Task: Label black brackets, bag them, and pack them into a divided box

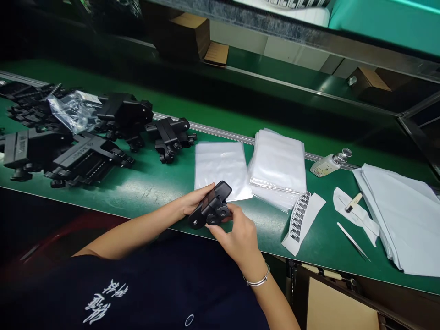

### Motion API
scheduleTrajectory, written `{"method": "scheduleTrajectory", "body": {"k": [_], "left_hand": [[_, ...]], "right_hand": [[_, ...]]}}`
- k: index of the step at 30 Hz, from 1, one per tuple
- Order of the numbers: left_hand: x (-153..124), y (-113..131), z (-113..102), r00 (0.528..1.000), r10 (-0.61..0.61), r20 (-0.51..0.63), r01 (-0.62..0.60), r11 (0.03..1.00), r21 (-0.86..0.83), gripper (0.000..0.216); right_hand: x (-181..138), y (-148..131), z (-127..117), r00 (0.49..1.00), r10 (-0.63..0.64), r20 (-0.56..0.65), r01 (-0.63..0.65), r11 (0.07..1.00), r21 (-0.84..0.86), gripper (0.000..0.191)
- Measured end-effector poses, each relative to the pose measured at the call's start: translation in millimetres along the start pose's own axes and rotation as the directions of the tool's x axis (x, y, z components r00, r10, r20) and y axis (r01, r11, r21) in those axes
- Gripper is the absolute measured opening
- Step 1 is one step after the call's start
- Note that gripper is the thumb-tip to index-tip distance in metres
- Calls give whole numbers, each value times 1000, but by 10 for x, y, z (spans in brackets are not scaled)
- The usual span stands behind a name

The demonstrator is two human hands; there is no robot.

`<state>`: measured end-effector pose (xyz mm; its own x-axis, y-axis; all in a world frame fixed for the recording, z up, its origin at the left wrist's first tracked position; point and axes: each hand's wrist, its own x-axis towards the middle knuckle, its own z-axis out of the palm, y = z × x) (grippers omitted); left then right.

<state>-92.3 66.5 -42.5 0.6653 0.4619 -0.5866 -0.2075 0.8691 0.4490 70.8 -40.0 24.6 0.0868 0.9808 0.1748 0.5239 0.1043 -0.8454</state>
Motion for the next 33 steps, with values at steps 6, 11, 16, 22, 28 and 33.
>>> {"method": "scheduleTrajectory", "body": {"k": [6,11,16,22,28,33], "left_hand": [[-29,4,67,998,64,-19,-62,994,91,50],[-130,73,-10,900,406,-162,-254,788,561,58],[-112,115,-138,760,646,-74,-165,302,939,68],[-266,12,408,601,785,151,-37,-162,986,54],[355,-490,1289,868,283,409,-440,54,897,37],[956,-880,1605,888,101,448,-431,519,738,51]], "right_hand": [[-10,27,-111,996,-80,48,80,997,1,48],[-152,683,-967,921,186,-342,-225,971,-77,38],[-556,1327,-1558,758,466,-457,-615,745,-259,35],[-708,1460,-1333,722,556,-412,-634,770,-74,37],[-686,1514,-1195,766,498,-406,-378,860,342,31],[-731,1411,-1149,768,459,-446,-207,838,505,24]]}}
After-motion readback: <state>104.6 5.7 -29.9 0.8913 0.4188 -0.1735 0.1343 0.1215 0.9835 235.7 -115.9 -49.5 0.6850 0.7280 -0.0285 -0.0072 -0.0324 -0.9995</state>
